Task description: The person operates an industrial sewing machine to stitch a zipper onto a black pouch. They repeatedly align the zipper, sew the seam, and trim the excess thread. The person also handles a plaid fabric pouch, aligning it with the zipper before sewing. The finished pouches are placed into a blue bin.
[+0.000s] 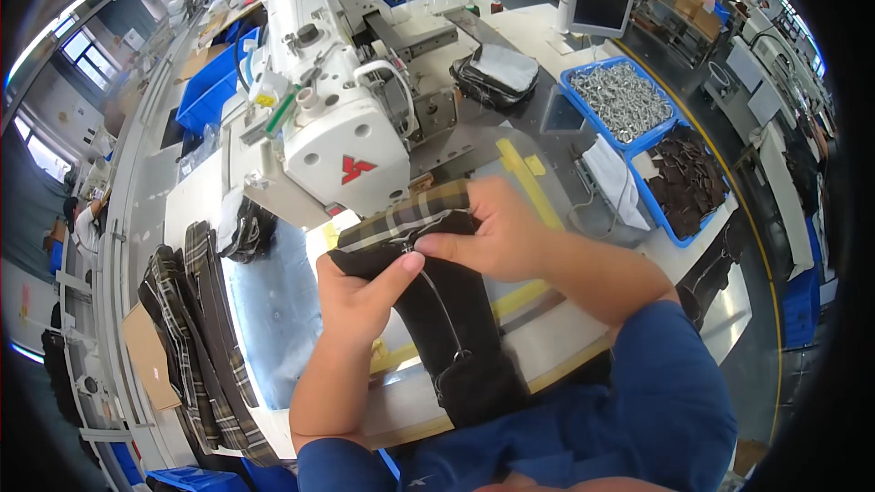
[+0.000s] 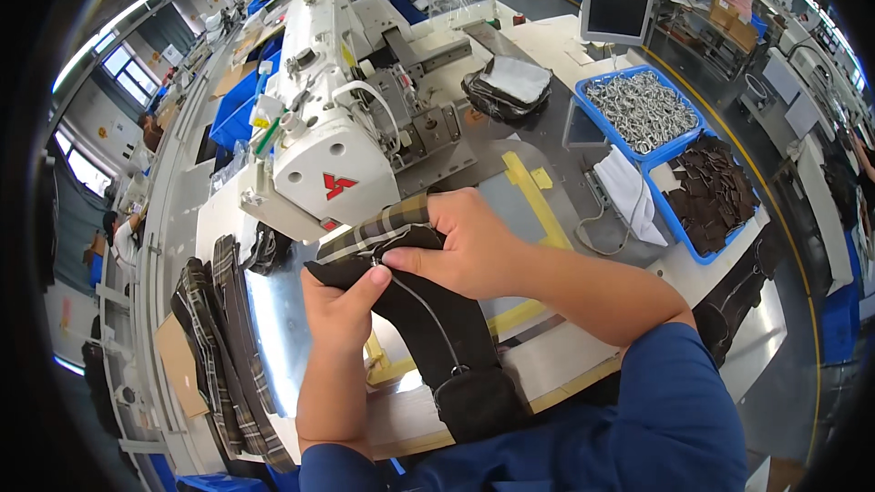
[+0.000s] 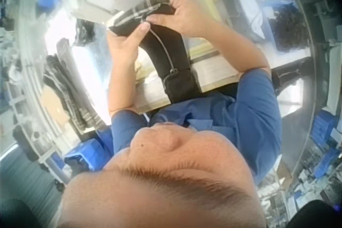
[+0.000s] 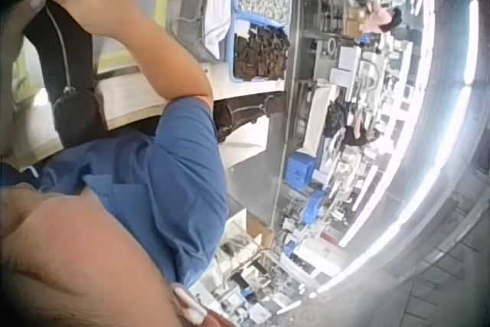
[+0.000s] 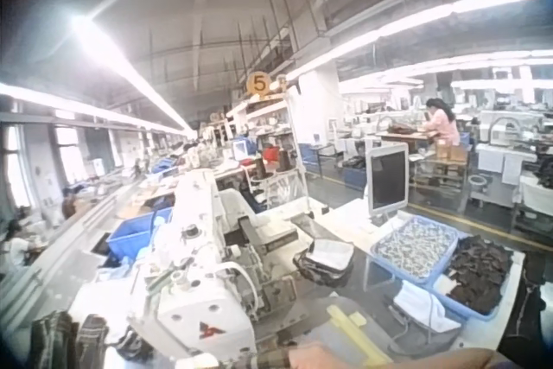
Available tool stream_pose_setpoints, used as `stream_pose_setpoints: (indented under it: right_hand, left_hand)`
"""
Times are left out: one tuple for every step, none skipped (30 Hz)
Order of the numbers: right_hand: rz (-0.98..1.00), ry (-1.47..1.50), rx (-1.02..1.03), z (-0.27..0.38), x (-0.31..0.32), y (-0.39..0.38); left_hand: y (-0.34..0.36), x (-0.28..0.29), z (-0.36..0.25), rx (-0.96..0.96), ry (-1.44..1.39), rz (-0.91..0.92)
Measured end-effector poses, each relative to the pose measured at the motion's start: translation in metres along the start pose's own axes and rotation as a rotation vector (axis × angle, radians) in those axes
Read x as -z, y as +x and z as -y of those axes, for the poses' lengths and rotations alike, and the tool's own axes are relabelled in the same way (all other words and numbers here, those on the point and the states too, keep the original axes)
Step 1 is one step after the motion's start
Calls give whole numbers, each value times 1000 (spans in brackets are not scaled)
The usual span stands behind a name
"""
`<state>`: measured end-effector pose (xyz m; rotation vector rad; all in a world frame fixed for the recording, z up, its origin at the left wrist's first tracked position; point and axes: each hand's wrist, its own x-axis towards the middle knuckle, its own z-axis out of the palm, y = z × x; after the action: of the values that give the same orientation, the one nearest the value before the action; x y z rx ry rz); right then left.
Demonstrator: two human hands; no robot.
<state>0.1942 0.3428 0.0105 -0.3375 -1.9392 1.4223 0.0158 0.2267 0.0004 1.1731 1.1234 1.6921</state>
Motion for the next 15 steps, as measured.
stream_pose_setpoints:
  right_hand:
    - [11,-26,14,-2,2,-1]
    - [-8,15,7,-1,2,-2]
    - [-29,51,3,1,2,-3]
    - [-51,86,0,4,3,-4]
    - [-72,138,-20,8,7,-4]
    - [-90,190,-37,12,12,-4]
    - [-109,242,-54,14,17,-4]
    - [-53,146,-10,15,22,-4]
    - [3,54,37,15,27,-4]
    - [58,-38,83,15,30,-4]
    - [115,-89,113,16,31,-5]
    - [172,-138,141,17,30,-5]
    - [230,-186,169,17,30,-5]
    - [284,-112,92,21,33,-6]
    - [340,-40,14,28,38,-8]
  left_hand:
    - [-1,2,0,33,-10,8]
    - [-2,0,-2,64,-21,32]
    - [-2,-2,-4,90,-32,59]
    - [-1,-3,-4,116,-44,88]
    - [-2,-2,3,146,-12,141]
    - [-1,-3,4,154,-15,156]
    - [0,-6,4,163,-19,172]
    - [0,-8,5,172,-23,189]
    - [-1,-5,6,150,5,186]
    - [-4,0,6,128,33,182]
    - [-5,0,7,76,87,173]
    - [-7,2,8,26,140,159]
    - [-9,0,8,-53,220,140]
    - [-10,0,8,-133,299,121]
    - [-14,2,7,-144,314,162]
